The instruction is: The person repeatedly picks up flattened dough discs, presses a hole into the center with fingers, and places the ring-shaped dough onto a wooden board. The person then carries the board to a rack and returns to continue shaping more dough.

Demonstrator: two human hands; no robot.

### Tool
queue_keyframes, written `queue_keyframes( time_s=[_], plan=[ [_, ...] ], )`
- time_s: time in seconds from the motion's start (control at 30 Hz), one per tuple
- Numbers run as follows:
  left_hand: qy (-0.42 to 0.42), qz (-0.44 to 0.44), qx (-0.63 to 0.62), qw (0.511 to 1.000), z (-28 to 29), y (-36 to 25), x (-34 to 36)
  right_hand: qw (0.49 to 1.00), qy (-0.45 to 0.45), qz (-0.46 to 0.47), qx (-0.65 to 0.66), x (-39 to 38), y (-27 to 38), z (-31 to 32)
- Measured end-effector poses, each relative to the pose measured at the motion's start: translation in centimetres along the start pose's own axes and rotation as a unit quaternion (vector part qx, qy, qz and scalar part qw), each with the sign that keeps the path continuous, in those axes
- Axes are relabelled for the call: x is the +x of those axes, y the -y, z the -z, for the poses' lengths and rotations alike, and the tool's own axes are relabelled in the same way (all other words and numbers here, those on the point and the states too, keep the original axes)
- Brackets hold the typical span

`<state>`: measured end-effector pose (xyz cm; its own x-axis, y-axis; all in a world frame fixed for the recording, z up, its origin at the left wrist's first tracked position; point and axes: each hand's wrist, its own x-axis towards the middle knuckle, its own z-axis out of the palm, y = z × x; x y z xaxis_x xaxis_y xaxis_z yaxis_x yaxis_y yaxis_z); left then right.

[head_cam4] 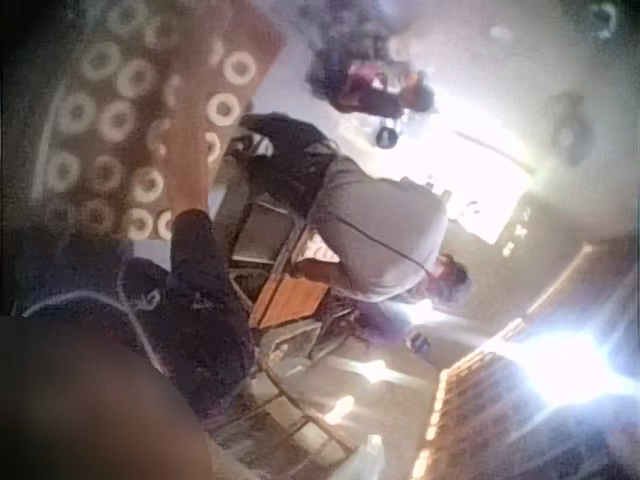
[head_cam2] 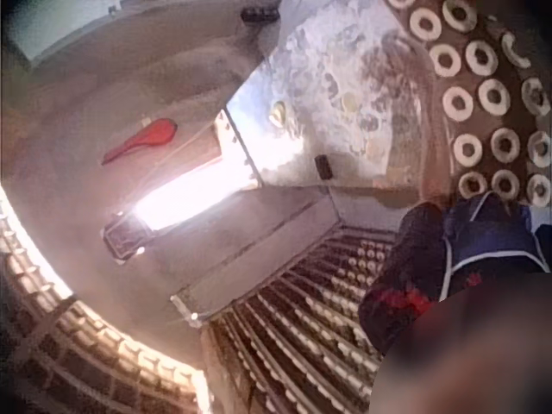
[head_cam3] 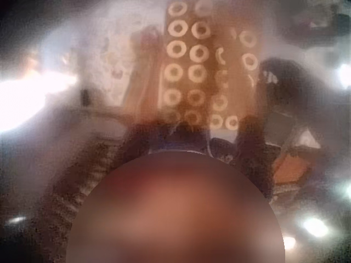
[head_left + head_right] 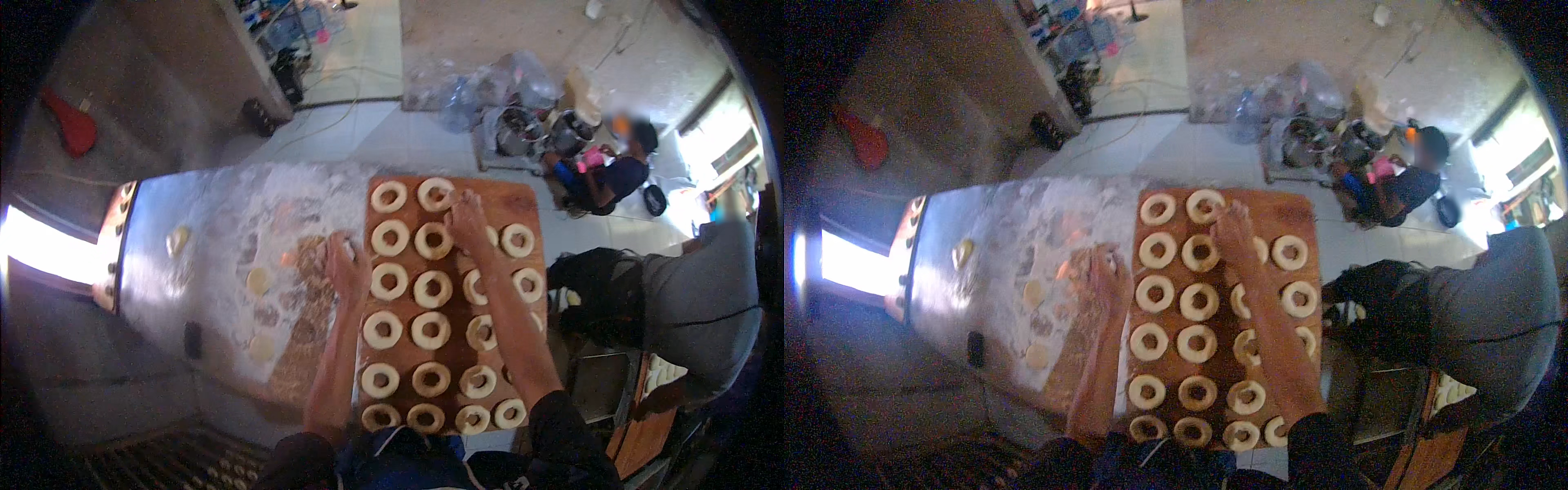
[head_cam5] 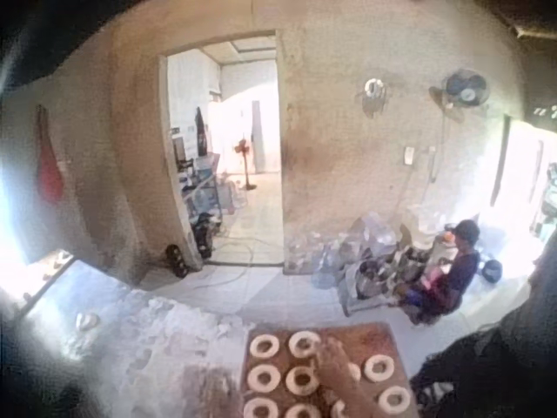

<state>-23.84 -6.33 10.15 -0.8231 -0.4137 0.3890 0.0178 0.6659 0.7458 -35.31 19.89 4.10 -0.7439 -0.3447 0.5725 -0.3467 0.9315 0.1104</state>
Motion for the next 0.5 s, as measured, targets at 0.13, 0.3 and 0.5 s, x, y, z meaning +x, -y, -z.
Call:
queue_keyframes(
  time_s=[0.13, 0.3, 0.5],
  plan=[
    [-0.026, 0.048, 0.289, 0.956, 14.1, 7.3, -8.3, 0.982, 0.093, -0.035, 0.162, 1.1, 0.4, 0.5],
    [-0.044, 0.139, 0.357, 0.922, 26.4, 15.4, -10.6, 0.948, 0.037, -0.101, 0.299, -0.2, 8.5, 8.4],
    [0.211, 0.119, 0.328, 0.913, 29.7, 15.0, -7.7, 0.804, 0.142, -0.167, 0.552, -4.5, 24.3, 16.9]
  ],
)
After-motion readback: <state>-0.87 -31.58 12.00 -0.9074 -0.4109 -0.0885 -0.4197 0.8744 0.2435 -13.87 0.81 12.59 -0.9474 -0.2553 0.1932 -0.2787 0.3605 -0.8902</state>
